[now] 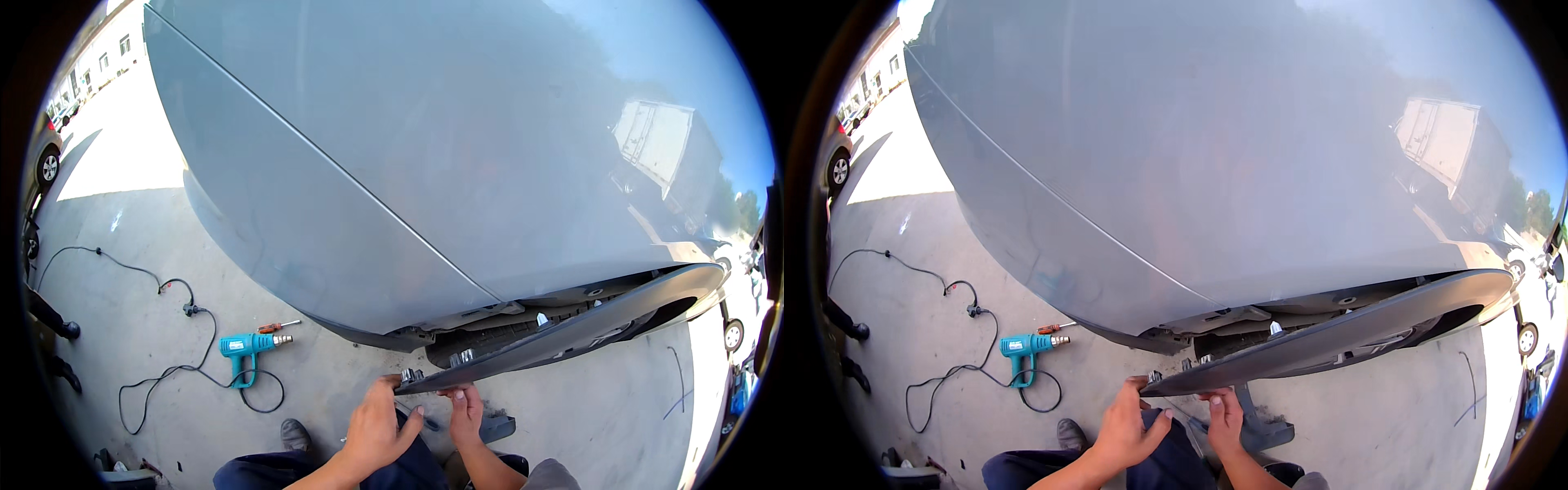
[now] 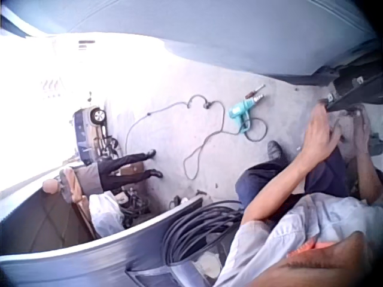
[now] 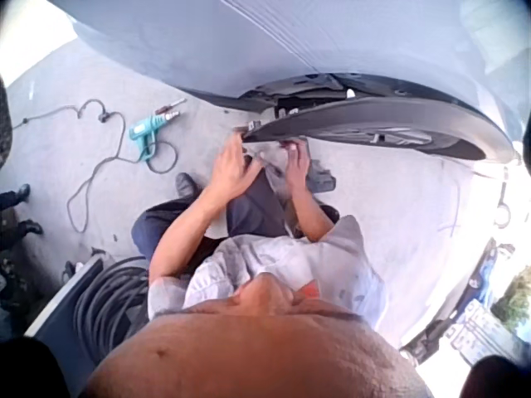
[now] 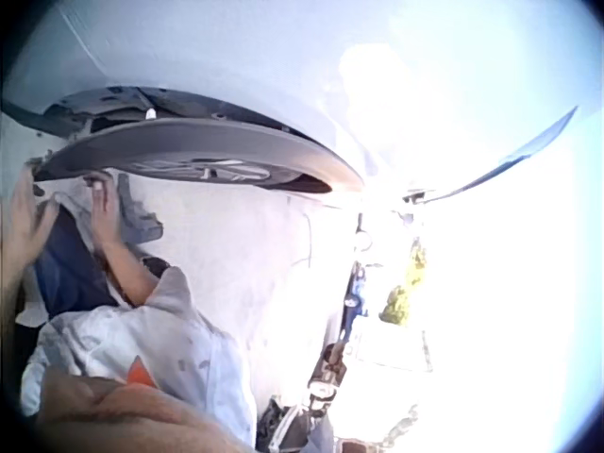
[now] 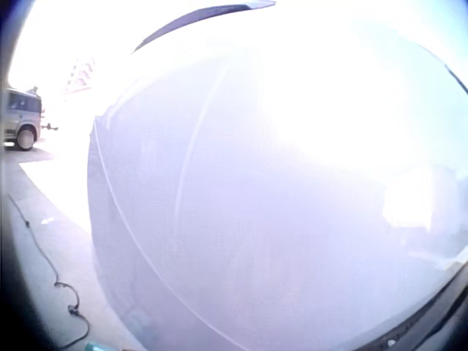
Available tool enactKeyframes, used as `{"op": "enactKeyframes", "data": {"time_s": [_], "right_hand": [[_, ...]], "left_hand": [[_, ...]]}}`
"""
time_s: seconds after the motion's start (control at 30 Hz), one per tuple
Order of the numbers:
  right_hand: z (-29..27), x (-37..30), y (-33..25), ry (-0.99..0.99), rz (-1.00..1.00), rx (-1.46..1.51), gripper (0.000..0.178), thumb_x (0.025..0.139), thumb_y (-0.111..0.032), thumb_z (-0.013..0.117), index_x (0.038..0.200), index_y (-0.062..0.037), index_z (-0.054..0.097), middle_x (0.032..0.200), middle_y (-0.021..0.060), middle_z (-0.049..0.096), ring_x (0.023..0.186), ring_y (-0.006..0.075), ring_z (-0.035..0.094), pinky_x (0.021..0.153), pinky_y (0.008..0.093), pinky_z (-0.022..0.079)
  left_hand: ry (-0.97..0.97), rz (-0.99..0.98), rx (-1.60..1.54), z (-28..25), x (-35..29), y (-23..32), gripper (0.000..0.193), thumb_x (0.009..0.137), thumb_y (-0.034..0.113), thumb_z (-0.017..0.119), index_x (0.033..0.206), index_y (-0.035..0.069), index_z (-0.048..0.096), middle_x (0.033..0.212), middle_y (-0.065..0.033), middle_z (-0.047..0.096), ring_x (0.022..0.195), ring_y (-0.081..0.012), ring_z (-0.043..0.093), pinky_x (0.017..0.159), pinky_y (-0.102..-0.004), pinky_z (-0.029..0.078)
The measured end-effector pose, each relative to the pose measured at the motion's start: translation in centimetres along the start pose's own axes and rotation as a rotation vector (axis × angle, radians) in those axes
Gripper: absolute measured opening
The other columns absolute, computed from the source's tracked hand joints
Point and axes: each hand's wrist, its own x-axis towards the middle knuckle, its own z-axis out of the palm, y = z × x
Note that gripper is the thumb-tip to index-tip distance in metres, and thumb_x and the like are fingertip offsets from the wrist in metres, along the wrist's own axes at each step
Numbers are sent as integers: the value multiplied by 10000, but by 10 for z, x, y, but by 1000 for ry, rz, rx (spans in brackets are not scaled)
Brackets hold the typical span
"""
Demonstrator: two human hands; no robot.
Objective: The person removes a plastic trim piece from the front wheel arch of a car. They use a screwdriver to pry the trim loose and then pull it away from the vehicle.
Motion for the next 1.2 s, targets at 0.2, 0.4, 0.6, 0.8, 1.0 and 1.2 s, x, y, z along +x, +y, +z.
{"op": "enactKeyframes", "data": {"time_s": [0.2,0.4,0.6,0.8,1.0,1.2], "right_hand": [[30,29,-127,-115,-167,719,666,956,-449,581,1425,-33,354,1443,138,435,1324,251,429,1129,420,293],[26,25,-116,-48,-112,755,492,983,-225,559,1393,-27,372,1352,106,486,1274,204,443,1115,367,298],[-16,14,-104,-50,-174,385,433,1046,-233,529,1418,-17,478,1471,129,452,1333,197,452,1073,352,382],[-119,-69,11,601,239,476,309,1056,-264,504,1198,-19,627,1036,59,690,892,127,637,816,284,507],[-105,-99,122,-6,484,-642,285,989,-242,574,1144,-10,630,1013,145,698,850,281,689,739,381,547],[-151,-75,28,74,209,-800,233,958,-236,610,1092,-49,646,986,131,689,876,325,689,746,410,547]], "left_hand": [[-90,-31,-28,-12,2,0,563,867,264,715,1252,-70,476,1126,-254,596,949,-394,646,802,-435,527],[30,178,-242,-19,51,16,568,927,313,658,1319,-58,484,1285,-186,563,1148,-300,567,951,-385,446],[-74,147,-299,-16,42,-10,563,1010,381,559,1345,-67,492,1252,-126,584,1168,-190,523,1020,-324,384],[43,174,-558,-30,33,-58,614,1080,424,382,1466,-54,385,1475,-179,453,1300,-290,482,1139,-412,353],[405,87,-556,-3,60,-51,620,1087,454,330,1441,-49,407,1465,-203,449,1306,-322,489,1141,-461,379],[472,107,-378,-7,86,-63,622,1083,474,350,1416,-46,427,1431,-210,490,1245,-296,531,1112,-412,416]]}}
